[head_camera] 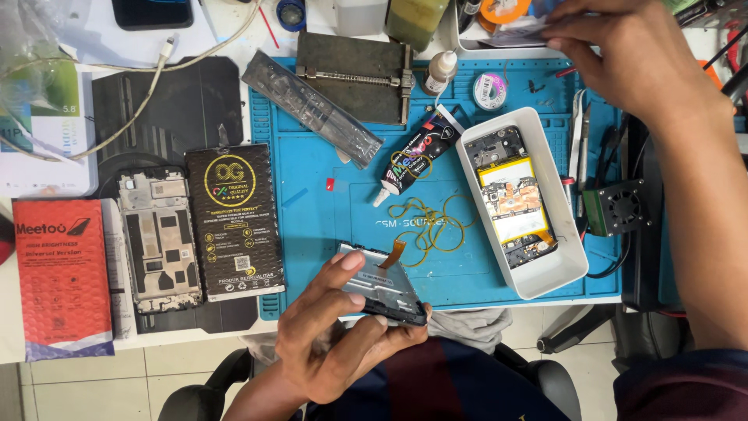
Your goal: The person holds a replacement phone screen and powers it on, watching the ColorOS boot and home screen to verify it works. They then handle the disassembled phone chassis and peel the protective film off the new screen using a small card, preparing the screen for installation.
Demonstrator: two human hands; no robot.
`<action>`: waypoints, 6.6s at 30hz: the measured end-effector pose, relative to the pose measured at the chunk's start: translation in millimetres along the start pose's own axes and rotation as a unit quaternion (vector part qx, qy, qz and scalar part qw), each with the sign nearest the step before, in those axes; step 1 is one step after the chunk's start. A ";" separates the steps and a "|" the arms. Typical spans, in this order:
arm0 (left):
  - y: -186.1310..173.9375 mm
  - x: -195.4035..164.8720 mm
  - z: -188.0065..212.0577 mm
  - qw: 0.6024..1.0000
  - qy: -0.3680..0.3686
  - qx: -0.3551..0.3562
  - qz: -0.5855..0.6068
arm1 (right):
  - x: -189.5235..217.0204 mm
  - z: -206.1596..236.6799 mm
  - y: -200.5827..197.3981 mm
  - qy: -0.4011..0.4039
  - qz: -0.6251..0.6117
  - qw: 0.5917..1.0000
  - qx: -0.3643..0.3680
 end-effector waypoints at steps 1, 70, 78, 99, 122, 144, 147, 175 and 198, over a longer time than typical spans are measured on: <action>0.2 -0.3 -0.7 1.000 0.000 -0.002 -0.005 | -2.0 2.3 1.3 0.003 0.002 1.000 -0.001; -16.3 0.2 3.3 0.999 -0.004 -0.043 -0.008 | 263.1 50.7 -44.1 0.176 -0.613 0.732 -0.241; -20.2 6.7 9.3 1.000 0.028 -0.009 -0.004 | 287.2 59.5 -37.5 -0.051 -0.452 0.881 -0.132; -15.7 13.9 22.8 0.998 0.053 -0.006 0.015 | 296.6 58.2 -41.5 0.052 -0.391 0.907 -0.148; -15.7 10.6 24.1 0.999 0.045 -0.009 0.015 | 303.9 78.6 -32.5 0.065 -0.375 0.917 -0.116; -14.9 12.4 22.5 0.999 0.047 -0.014 0.024 | 299.1 73.8 -34.0 0.051 -0.355 0.929 -0.088; -13.6 12.0 23.4 0.999 0.047 -0.005 0.009 | 297.0 80.2 -26.9 0.028 -0.378 0.913 -0.149; -11.0 11.8 22.0 0.999 0.044 -0.019 -0.013 | 298.8 49.4 -42.5 0.059 -0.452 0.870 -0.190; -1.9 9.8 9.5 0.998 0.036 -0.029 -0.037 | 288.3 67.8 24.5 0.096 -0.487 0.789 -0.361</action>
Point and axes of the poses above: each hand's wrist, its own z-axis away from the middle knuckle, its own y-axis out of the palm, x = y × z, the point moved 5 cm from there along -z, towards the middle knuckle, and after that the axes turned 12 degrees about x, right-handed, at the moved point
